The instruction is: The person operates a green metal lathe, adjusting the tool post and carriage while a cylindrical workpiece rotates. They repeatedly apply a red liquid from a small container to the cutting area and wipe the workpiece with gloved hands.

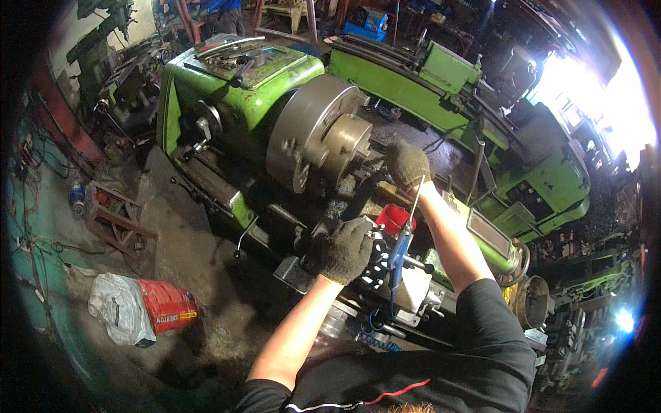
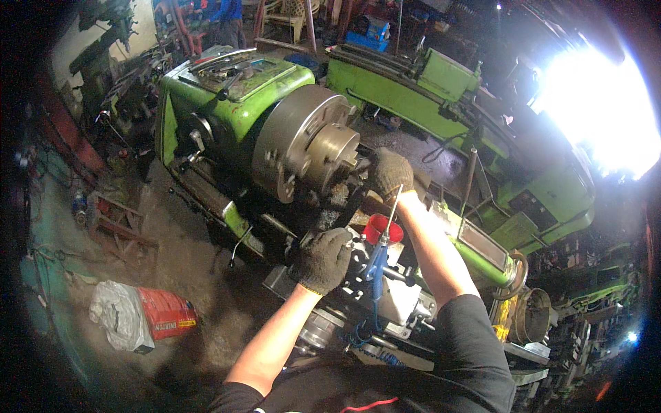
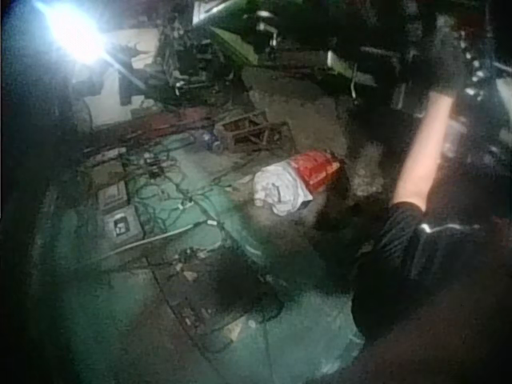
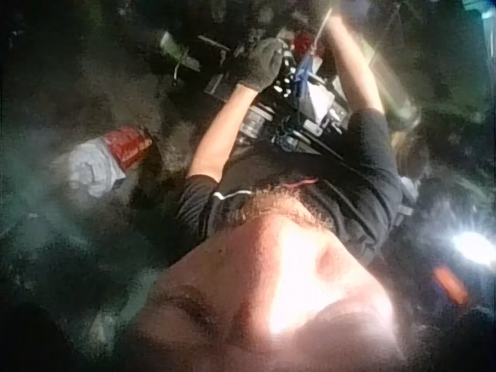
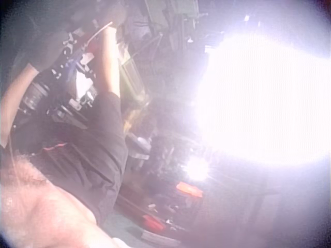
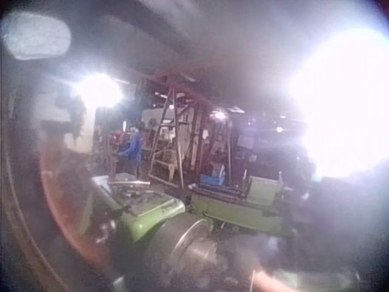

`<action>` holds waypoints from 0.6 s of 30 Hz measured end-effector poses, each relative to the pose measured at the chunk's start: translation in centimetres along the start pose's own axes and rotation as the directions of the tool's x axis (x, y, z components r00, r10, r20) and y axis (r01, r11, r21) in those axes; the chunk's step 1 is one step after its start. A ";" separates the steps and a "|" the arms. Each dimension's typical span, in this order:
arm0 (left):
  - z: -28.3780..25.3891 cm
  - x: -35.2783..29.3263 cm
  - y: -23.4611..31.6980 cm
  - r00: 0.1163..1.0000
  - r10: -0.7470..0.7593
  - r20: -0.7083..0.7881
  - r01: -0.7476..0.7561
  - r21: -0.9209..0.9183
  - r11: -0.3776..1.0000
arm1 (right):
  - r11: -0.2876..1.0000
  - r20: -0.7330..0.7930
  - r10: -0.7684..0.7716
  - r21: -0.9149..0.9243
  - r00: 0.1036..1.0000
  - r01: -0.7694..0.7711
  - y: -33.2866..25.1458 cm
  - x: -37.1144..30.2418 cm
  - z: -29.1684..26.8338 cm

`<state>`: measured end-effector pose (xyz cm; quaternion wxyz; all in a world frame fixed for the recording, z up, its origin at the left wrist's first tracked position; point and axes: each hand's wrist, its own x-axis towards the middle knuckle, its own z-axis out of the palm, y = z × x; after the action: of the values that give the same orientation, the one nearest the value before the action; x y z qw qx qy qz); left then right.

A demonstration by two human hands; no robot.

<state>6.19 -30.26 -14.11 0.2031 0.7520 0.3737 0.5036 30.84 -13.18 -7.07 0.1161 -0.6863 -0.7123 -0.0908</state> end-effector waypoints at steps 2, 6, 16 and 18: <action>0.1 -0.2 -0.4 1.000 -0.018 -0.007 0.018 -0.012 1.000 | 0.997 0.062 -0.072 -0.018 0.995 0.074 -0.8 -1.5 -0.5; 0.8 -0.6 -1.2 1.000 -0.022 -0.014 0.021 -0.041 0.999 | 0.987 0.055 -0.160 -0.009 0.986 0.161 -3.8 -4.0 -3.9; 0.7 -0.6 -1.1 0.999 -0.029 0.013 0.030 -0.047 0.998 | 0.975 0.051 -0.207 0.092 0.977 0.202 -6.3 -4.9 -5.7; 0.6 -0.5 -0.8 0.999 -0.041 0.011 0.041 -0.047 0.998 | 0.987 0.178 -0.155 -0.005 0.972 0.158 -5.5 -4.3 -4.8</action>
<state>6.33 -30.13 -15.22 0.2329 0.7416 0.3760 0.5044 25.70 -18.86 -3.56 0.0383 -0.6344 -0.7707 -0.0451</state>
